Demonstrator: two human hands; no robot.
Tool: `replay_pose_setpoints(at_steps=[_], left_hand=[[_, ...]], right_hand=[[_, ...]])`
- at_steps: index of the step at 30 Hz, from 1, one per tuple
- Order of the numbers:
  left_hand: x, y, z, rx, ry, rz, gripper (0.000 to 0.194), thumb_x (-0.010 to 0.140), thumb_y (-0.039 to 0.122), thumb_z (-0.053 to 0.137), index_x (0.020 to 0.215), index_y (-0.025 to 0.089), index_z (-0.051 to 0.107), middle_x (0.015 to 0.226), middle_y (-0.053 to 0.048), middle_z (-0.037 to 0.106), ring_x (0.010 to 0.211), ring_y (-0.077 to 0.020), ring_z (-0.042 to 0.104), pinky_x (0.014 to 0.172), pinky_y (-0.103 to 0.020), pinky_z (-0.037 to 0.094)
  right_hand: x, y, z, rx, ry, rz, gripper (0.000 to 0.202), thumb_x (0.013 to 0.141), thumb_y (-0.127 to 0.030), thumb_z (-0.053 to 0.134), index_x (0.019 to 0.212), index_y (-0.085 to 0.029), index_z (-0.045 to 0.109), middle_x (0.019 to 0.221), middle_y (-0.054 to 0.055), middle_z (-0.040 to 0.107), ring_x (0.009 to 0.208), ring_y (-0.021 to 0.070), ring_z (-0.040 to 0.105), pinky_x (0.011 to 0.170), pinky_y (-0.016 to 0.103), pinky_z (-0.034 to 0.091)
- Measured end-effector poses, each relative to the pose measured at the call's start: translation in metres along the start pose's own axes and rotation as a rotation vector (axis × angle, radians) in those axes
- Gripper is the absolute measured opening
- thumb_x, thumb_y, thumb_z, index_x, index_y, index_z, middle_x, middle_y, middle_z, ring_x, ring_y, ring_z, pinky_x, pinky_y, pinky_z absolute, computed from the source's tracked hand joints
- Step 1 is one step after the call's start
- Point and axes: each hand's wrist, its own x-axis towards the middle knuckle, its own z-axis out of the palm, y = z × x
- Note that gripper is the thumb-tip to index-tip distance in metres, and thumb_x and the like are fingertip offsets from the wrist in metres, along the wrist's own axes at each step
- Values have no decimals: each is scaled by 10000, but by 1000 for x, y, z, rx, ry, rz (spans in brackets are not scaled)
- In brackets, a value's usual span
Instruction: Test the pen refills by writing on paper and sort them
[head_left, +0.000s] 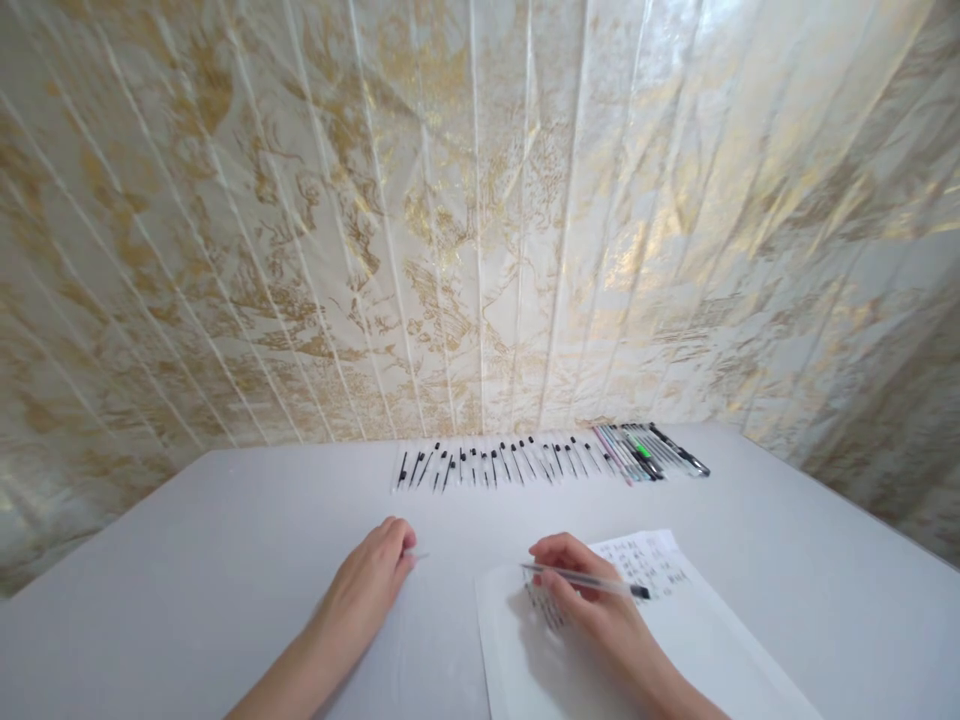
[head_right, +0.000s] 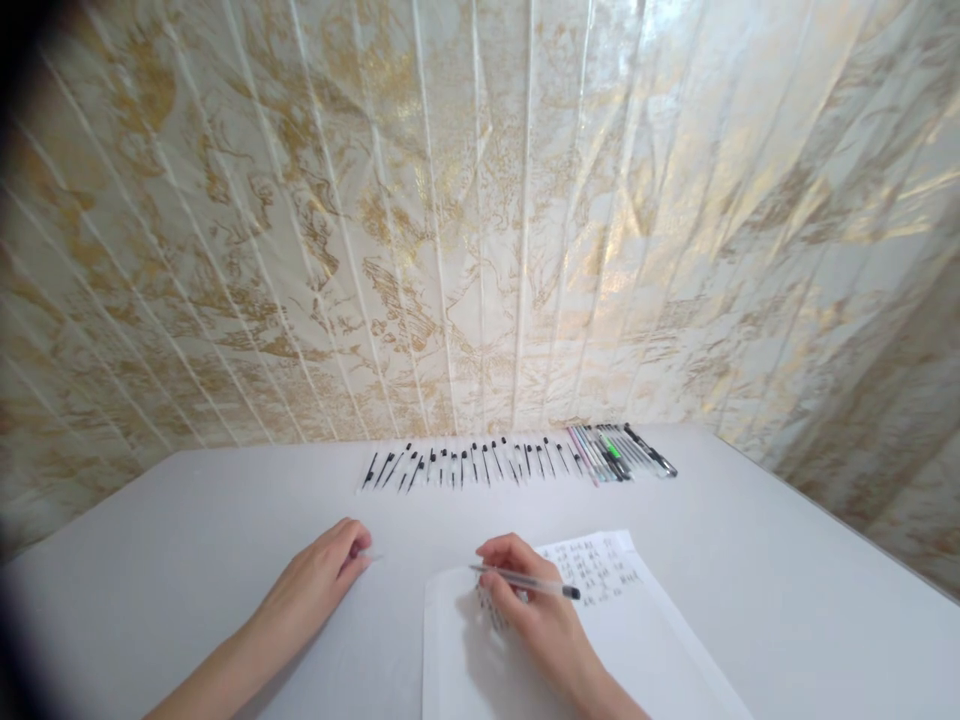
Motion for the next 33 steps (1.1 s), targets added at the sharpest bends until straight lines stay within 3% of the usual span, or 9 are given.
replay_pose_setpoints(at_steps=[6, 11, 17, 24, 29, 33], left_hand=[[-10, 36, 0, -444, -42, 57, 75, 865, 286, 452, 824, 227, 469, 771, 20, 579, 741, -164, 577, 697, -255, 433], [-19, 58, 6, -629, -127, 30, 64, 848, 275, 483, 824, 216, 485, 736, 24, 585, 748, -168, 584, 679, -245, 421], [-20, 58, 10, -707, -174, 43, 42, 828, 233, 511, 804, 199, 511, 721, 31, 565, 732, -156, 562, 700, -232, 404], [-25, 52, 23, -832, -239, 128, 198, 891, 310, 483, 843, 172, 617, 704, 25, 534, 693, -134, 492, 671, -210, 387], [-28, 52, 32, -891, -242, 144, 258, 899, 386, 482, 841, 168, 606, 680, 28, 515, 649, -120, 458, 644, -205, 384], [-28, 52, 40, -840, -265, 238, 257, 907, 383, 473, 813, 175, 590, 716, 17, 539, 685, -127, 497, 670, -209, 402]], right_hand=[[0, -33, 6, -78, -25, -69, 119, 808, -303, 597, 765, -195, 575, 679, -13, 565, 626, 134, 495, 581, 234, 377], [4, -38, 17, -71, -4, -82, 112, 799, -293, 605, 765, -189, 582, 669, -19, 555, 618, 125, 483, 578, 222, 381], [11, -30, 23, -89, -56, -52, 106, 794, -270, 616, 754, -175, 593, 637, -23, 564, 595, 114, 483, 566, 215, 372], [14, -21, 27, -13, -186, 25, 132, 809, -288, 611, 773, -162, 614, 575, -27, 543, 516, 101, 487, 491, 196, 384], [6, -27, 27, -55, -202, -54, 156, 829, -307, 606, 766, -165, 606, 576, -29, 548, 510, 98, 505, 503, 189, 400], [1, -33, 21, -173, -244, -131, 195, 879, -342, 549, 786, -179, 600, 641, -14, 600, 581, 109, 545, 568, 194, 417]])
